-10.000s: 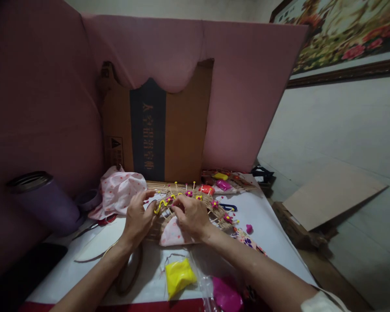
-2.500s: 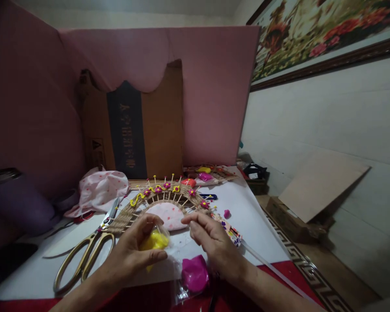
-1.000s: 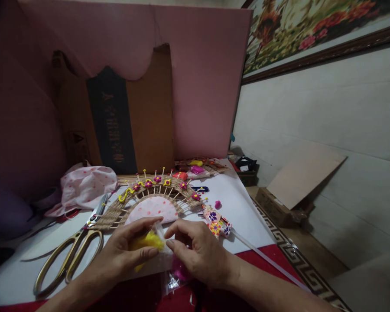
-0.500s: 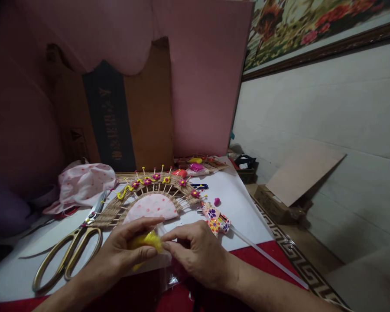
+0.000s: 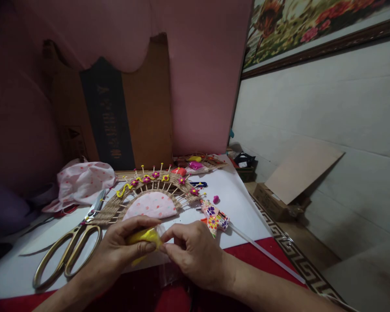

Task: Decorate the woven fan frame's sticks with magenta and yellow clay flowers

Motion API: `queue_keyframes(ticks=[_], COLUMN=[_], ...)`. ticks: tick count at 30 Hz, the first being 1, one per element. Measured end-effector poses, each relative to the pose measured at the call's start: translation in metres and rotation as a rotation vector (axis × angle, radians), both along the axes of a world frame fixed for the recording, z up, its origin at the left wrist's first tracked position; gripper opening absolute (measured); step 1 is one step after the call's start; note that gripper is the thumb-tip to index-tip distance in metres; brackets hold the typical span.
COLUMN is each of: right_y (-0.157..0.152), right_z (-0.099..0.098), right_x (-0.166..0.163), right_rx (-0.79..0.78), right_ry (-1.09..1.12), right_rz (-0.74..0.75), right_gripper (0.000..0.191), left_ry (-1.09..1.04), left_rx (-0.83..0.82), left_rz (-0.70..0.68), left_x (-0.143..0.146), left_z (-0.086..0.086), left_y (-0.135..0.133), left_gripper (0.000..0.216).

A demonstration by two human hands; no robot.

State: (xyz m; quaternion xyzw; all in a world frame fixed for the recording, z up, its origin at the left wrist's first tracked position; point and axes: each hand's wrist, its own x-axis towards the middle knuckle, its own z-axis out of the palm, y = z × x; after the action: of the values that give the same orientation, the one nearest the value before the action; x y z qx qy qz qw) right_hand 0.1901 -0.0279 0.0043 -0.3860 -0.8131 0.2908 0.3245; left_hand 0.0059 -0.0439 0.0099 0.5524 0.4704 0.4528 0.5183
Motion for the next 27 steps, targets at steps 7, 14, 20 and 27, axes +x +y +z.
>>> queue_keyframes(ticks=[7,14,20,27], right_y=[0.008,0.009,0.008,0.003], right_z=[0.003,0.000,-0.003,-0.002], right_x=[0.004,0.009,0.013,0.007], right_rx=[-0.286,0.159,0.488,0.123], right_ry=[0.168,0.074,-0.047,0.088], right_rz=[0.028,0.142,0.233,0.173], right_gripper=[0.015,0.018,0.019,0.012], left_ry=[-0.131,-0.292,-0.423,-0.422], left_rx=[-0.111,-0.224,-0.353,-0.395], left_rz=[0.031,-0.008,-0.098,-0.152], left_x=[0.000,0.000,-0.002,-0.001], left_z=[0.005,0.002,-0.005,-0.003], left_y=[0.002,0.007,0.006,0.005], left_gripper=[0.035,0.039,0.041,0.040])
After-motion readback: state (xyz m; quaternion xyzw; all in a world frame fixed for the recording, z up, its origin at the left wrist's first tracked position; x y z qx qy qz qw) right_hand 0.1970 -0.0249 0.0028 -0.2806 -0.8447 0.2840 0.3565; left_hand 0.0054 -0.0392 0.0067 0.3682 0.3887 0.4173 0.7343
